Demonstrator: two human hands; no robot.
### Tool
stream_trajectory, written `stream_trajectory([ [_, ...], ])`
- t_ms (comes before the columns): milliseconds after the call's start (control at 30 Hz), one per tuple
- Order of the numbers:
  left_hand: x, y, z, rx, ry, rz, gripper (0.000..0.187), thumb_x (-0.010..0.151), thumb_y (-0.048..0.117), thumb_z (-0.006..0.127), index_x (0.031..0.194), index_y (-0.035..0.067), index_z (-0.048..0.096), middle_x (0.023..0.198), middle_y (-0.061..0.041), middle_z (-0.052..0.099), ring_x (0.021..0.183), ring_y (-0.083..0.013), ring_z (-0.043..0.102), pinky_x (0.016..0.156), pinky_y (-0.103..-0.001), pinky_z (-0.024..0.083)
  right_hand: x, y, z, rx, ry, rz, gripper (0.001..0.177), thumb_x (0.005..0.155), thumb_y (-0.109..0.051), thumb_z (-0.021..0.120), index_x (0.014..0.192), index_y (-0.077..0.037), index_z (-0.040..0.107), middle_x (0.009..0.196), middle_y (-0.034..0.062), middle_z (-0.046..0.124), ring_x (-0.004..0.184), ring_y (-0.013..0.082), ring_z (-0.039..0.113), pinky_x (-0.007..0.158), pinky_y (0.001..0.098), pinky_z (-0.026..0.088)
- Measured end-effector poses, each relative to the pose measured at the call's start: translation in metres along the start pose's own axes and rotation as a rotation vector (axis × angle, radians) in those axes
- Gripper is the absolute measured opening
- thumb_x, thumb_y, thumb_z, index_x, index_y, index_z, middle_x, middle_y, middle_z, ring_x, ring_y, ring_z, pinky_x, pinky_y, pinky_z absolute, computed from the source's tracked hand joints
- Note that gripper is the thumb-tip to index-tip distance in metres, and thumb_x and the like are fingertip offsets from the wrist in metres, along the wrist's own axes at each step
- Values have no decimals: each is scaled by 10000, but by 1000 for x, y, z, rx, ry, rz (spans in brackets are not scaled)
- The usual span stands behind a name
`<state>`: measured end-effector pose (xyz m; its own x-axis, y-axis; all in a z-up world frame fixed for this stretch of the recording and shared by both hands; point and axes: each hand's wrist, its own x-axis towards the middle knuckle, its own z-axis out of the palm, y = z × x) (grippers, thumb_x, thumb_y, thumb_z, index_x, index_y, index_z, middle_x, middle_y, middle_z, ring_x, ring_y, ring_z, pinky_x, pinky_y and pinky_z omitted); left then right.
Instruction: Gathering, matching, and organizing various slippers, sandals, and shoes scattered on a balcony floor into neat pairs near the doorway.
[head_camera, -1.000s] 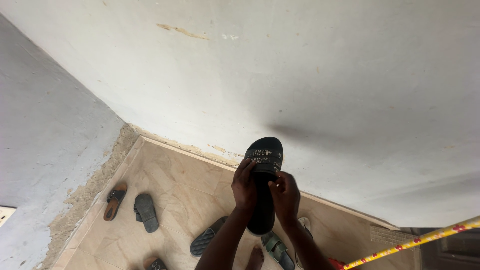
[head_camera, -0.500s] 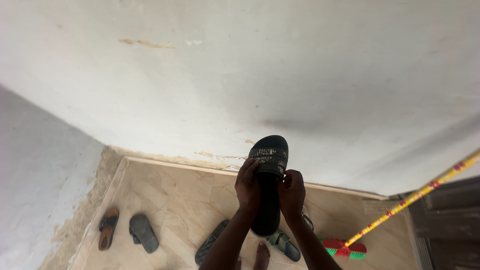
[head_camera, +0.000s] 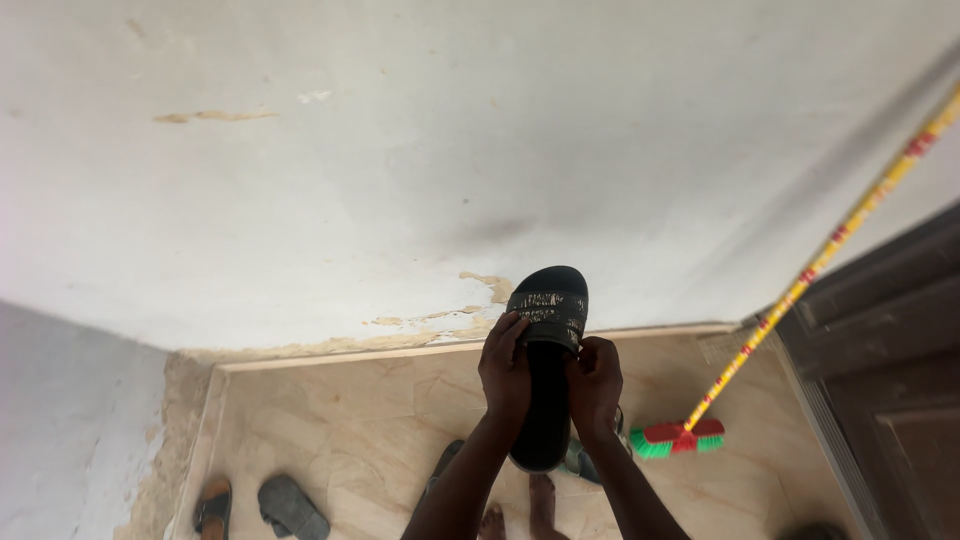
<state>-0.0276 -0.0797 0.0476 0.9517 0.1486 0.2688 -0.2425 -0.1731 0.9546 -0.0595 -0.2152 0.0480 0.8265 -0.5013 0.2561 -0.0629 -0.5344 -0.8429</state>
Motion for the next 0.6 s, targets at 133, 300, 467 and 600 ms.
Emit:
stream_trajectory([
  [133,-11,4,7,-36,-42,66,418,871,-36,613,1260,79,713,1403,-106,652,1356,-303,593,1096,-382,505,-15,-1,-16,-30,89,84,266,840,-20,658,1105,-42,649,918,84,672,777,193,640,725,332,527],
  [300,-28,10,23,-77,-148,92,391,892,-54,606,1241,82,717,1399,-106,653,1359,-303,588,1080,-375,517,-37,11,-40,-15,219,118,288,824,-20,653,1111,-37,639,898,91,654,768,209,619,718,338,520],
  [467,-48,26,44,-124,-249,141,390,891,-68,604,1237,81,707,1378,-114,650,1310,-299,621,1061,-371,532,-52,22,-72,-38,318,200,292,822,-8,657,1111,-36,631,874,80,643,765,180,608,714,333,510],
  [600,-61,39,69,-124,-329,157,398,883,-93,601,1223,72,726,1371,-123,663,1316,-310,617,1066,-383,523,-58,21,-101,-38,383,274,270,849,-26,665,1116,-41,632,829,86,634,745,189,599,706,339,506],
])
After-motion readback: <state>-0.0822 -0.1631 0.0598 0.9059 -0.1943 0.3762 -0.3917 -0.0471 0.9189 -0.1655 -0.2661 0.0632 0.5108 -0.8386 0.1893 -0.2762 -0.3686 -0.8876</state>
